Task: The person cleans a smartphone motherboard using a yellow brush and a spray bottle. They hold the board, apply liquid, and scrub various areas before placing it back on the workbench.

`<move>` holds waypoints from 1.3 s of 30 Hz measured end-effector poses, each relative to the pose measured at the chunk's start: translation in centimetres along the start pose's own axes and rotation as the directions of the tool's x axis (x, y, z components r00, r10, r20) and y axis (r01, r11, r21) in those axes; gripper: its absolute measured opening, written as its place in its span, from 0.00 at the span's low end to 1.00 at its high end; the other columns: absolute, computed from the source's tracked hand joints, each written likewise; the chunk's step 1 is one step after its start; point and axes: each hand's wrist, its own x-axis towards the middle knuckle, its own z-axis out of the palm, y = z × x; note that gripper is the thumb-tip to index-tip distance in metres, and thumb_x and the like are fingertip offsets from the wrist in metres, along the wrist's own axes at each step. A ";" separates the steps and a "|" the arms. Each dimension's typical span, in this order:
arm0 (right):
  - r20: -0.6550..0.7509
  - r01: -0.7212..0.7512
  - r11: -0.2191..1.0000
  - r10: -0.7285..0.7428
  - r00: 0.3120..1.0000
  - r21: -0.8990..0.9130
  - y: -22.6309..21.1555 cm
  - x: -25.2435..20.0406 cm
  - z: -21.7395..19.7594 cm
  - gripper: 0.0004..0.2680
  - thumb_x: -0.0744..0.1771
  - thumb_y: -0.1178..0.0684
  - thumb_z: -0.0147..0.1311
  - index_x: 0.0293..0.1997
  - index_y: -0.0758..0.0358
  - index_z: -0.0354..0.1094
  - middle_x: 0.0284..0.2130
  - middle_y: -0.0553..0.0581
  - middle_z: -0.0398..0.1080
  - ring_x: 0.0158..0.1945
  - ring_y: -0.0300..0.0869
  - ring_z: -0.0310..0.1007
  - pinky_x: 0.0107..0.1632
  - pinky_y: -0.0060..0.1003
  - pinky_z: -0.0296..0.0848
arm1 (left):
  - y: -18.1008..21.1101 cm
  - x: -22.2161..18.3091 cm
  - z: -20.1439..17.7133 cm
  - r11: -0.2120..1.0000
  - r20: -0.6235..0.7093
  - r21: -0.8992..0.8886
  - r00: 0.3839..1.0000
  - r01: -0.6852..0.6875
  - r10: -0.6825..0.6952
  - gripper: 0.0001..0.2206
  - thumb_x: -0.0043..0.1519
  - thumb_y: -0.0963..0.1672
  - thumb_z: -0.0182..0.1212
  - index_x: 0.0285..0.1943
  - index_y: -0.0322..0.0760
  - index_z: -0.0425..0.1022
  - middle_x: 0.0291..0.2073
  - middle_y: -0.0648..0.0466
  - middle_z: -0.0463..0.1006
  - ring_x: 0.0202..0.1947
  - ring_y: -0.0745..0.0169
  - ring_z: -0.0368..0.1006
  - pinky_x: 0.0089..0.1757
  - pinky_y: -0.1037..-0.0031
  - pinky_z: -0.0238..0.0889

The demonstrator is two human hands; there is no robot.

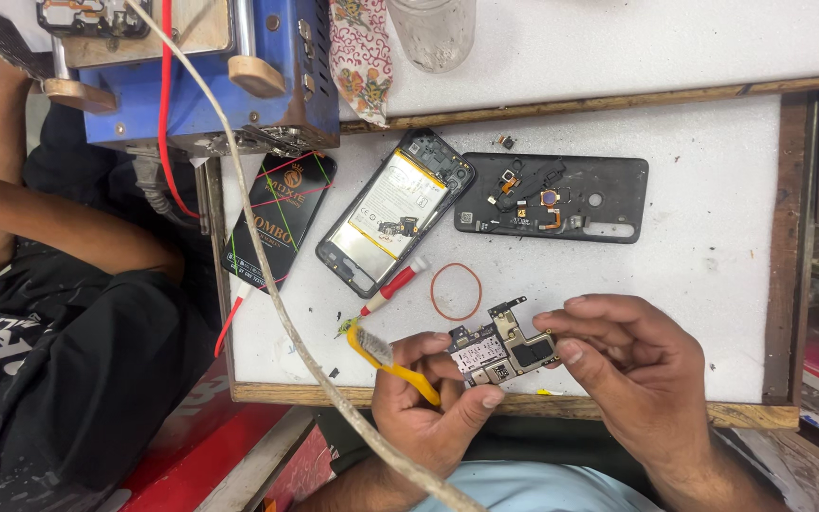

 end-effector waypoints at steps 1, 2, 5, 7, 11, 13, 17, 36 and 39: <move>-0.006 -0.006 1.000 0.006 1.000 0.003 0.0 0.0 0.0 0.12 0.67 0.64 0.55 0.57 0.74 0.65 0.46 0.70 0.78 0.56 0.49 0.80 0.52 0.35 0.83 | 0.0 -0.1 0.1 1.000 -0.003 0.004 1.000 -0.011 0.011 0.26 0.61 0.35 0.72 0.64 0.29 0.61 0.41 0.43 0.84 0.25 0.81 0.59 0.31 0.88 0.53; -0.012 -0.012 1.000 0.012 1.000 0.006 0.1 0.1 0.1 0.12 0.67 0.65 0.55 0.57 0.74 0.65 0.46 0.70 0.78 0.56 0.49 0.80 0.52 0.35 0.83 | -0.1 -0.1 0.1 1.000 -0.007 0.007 1.000 -0.023 0.023 0.26 0.60 0.35 0.72 0.63 0.29 0.61 0.41 0.43 0.84 0.25 0.82 0.57 0.31 0.88 0.53; -0.004 0.002 1.000 -0.001 1.000 0.025 0.1 0.0 0.0 0.12 0.68 0.64 0.54 0.58 0.74 0.65 0.46 0.70 0.78 0.56 0.49 0.80 0.53 0.35 0.83 | -0.3 -0.3 0.3 1.000 0.001 -0.001 1.000 -0.027 0.027 0.26 0.61 0.35 0.72 0.64 0.30 0.60 0.40 0.44 0.83 0.26 0.81 0.59 0.32 0.87 0.54; -0.007 0.010 1.000 -0.011 1.000 -0.005 0.0 0.0 0.0 0.12 0.68 0.64 0.54 0.58 0.74 0.65 0.46 0.70 0.79 0.55 0.48 0.80 0.52 0.35 0.84 | -0.5 -0.3 0.4 1.000 0.005 0.008 1.000 -0.027 0.027 0.26 0.62 0.35 0.72 0.65 0.30 0.59 0.40 0.45 0.82 0.26 0.80 0.59 0.32 0.86 0.55; -0.024 0.010 0.999 -0.011 1.000 -0.050 -0.1 -0.2 -0.1 0.12 0.68 0.63 0.54 0.57 0.75 0.65 0.46 0.70 0.79 0.55 0.48 0.80 0.51 0.34 0.83 | -0.7 -0.3 0.6 0.999 -0.008 0.011 0.999 -0.031 0.031 0.26 0.62 0.35 0.71 0.64 0.31 0.60 0.38 0.46 0.82 0.25 0.81 0.58 0.31 0.87 0.54; -0.021 0.007 0.999 -0.008 1.000 -0.041 -0.1 -0.2 -0.1 0.12 0.68 0.62 0.54 0.57 0.74 0.66 0.46 0.70 0.79 0.55 0.48 0.81 0.50 0.34 0.84 | -0.7 -0.2 0.7 0.999 -0.011 0.007 0.999 -0.034 0.034 0.26 0.61 0.35 0.71 0.64 0.31 0.60 0.38 0.46 0.82 0.25 0.81 0.58 0.30 0.87 0.54; -0.028 0.004 0.999 -0.005 1.000 -0.048 -0.2 -0.2 0.0 0.12 0.68 0.62 0.54 0.57 0.74 0.66 0.46 0.70 0.79 0.54 0.48 0.81 0.50 0.35 0.84 | -0.7 -0.3 0.9 0.999 -0.009 -0.016 0.999 -0.051 0.051 0.26 0.62 0.35 0.72 0.64 0.31 0.60 0.37 0.48 0.80 0.26 0.80 0.58 0.32 0.86 0.54; -0.039 0.001 0.999 -0.003 0.999 -0.046 -0.3 0.1 0.6 0.11 0.69 0.61 0.53 0.57 0.74 0.65 0.46 0.69 0.78 0.56 0.49 0.80 0.54 0.39 0.84 | -1.2 -0.7 0.9 0.997 -0.018 0.020 0.997 -0.077 0.077 0.26 0.61 0.35 0.72 0.64 0.32 0.58 0.32 0.52 0.75 0.24 0.79 0.59 0.30 0.85 0.53; -0.030 -0.065 0.997 0.064 0.997 -0.044 -0.5 0.0 1.0 0.12 0.68 0.59 0.53 0.57 0.73 0.67 0.45 0.66 0.79 0.52 0.43 0.80 0.51 0.34 0.82 | -1.5 -1.1 1.0 0.985 -0.044 0.130 0.992 -0.110 0.116 0.26 0.61 0.35 0.73 0.63 0.32 0.60 0.25 0.60 0.68 0.22 0.80 0.57 0.28 0.85 0.50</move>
